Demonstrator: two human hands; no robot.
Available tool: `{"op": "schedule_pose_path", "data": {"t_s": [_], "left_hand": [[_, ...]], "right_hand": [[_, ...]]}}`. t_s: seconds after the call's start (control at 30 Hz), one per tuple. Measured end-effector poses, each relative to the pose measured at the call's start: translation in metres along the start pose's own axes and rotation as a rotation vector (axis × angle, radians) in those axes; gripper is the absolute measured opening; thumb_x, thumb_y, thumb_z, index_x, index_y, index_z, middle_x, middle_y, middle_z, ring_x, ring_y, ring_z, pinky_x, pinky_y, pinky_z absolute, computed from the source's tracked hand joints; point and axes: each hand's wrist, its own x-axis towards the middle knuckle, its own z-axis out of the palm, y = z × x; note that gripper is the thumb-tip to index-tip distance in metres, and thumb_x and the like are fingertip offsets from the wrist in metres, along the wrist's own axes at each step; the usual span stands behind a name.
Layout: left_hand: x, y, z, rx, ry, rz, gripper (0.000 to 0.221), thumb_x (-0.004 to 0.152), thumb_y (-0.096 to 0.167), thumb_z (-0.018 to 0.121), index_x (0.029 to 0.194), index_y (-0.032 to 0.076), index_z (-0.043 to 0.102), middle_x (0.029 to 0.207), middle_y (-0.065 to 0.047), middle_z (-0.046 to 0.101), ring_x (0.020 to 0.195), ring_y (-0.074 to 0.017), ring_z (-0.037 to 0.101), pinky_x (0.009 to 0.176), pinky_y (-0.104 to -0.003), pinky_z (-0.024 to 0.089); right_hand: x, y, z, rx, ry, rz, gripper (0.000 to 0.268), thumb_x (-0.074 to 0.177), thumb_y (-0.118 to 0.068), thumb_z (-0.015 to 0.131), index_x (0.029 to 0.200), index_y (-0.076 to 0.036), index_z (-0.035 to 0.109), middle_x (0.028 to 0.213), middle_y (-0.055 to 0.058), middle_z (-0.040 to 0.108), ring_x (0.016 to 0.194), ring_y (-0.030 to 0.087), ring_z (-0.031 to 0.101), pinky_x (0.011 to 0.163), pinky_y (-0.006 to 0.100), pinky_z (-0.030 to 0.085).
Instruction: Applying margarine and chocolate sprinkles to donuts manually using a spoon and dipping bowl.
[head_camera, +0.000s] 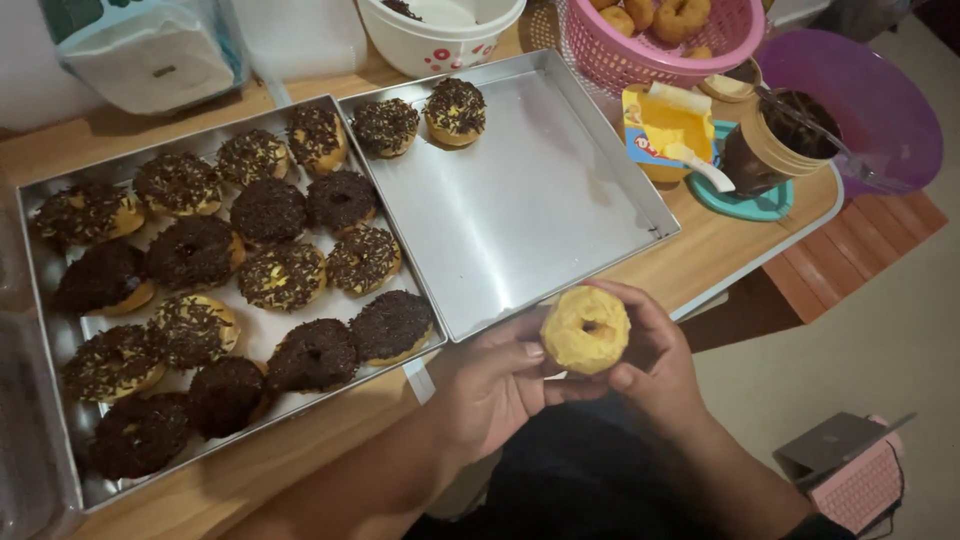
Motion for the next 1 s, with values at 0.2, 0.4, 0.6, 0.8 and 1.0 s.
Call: {"op": "schedule_pose_path", "data": {"t_s": [0.2,0.4,0.6,0.8,1.0], "left_hand": [[0.0,-0.002,0.002,-0.029,0.005,0.02,0.049,0.097,0.017,0.061,0.139,-0.005,0.054,0.132,-0.019,0.063,0.115,-0.0338,0.066,0.103,-0.053,0.056],[-0.004,-0.007,-0.012,-0.08,-0.092,-0.041,0.049,0.106,0.027,0.053,0.145,-0.002,0.052,0.135,-0.028,0.062,0.111,-0.0324,0.067,0.104,-0.051,0.054],[0.006,-0.025,-0.036,-0.126,-0.05,-0.022,0.036,0.105,0.033,0.05,0.118,0.003,0.066,0.102,-0.013,0.069,0.084,-0.023,0.068,0.075,-0.034,0.057],[0.013,-0.032,-0.043,-0.132,0.064,-0.081,0.038,0.104,0.037,0.045,0.107,0.006,0.067,0.087,-0.008,0.067,0.071,-0.0169,0.064,0.063,-0.028,0.056],[0.016,-0.031,-0.045,-0.154,0.123,-0.149,0.045,0.105,0.043,0.046,0.1,0.006,0.071,0.082,-0.007,0.069,0.064,-0.0172,0.064,0.057,-0.026,0.051]], "right_hand": [[0.01,-0.012,0.016,0.126,0.031,-0.09,0.075,0.079,-0.063,0.084,0.124,-0.008,0.058,0.125,0.019,0.072,0.118,0.028,0.069,0.1,0.04,0.058],[0.11,-0.033,-0.009,-0.357,0.21,-0.321,0.046,0.091,-0.034,0.07,0.126,-0.009,0.053,0.124,0.007,0.059,0.114,0.018,0.057,0.104,0.034,0.047],[0.294,-0.081,0.042,-0.474,0.069,-0.359,0.037,0.099,-0.01,0.079,0.124,-0.006,0.052,0.124,0.012,0.065,0.113,0.024,0.07,0.094,0.032,0.061],[0.395,-0.061,0.078,-0.94,-0.111,0.038,0.052,0.079,-0.037,0.086,0.12,-0.015,0.065,0.117,0.003,0.069,0.094,0.018,0.064,0.071,0.037,0.049],[0.432,-0.048,0.112,-1.139,-0.447,0.305,0.048,0.086,-0.028,0.07,0.129,-0.007,0.066,0.12,0.011,0.073,0.085,0.025,0.071,0.079,0.039,0.055]]}}
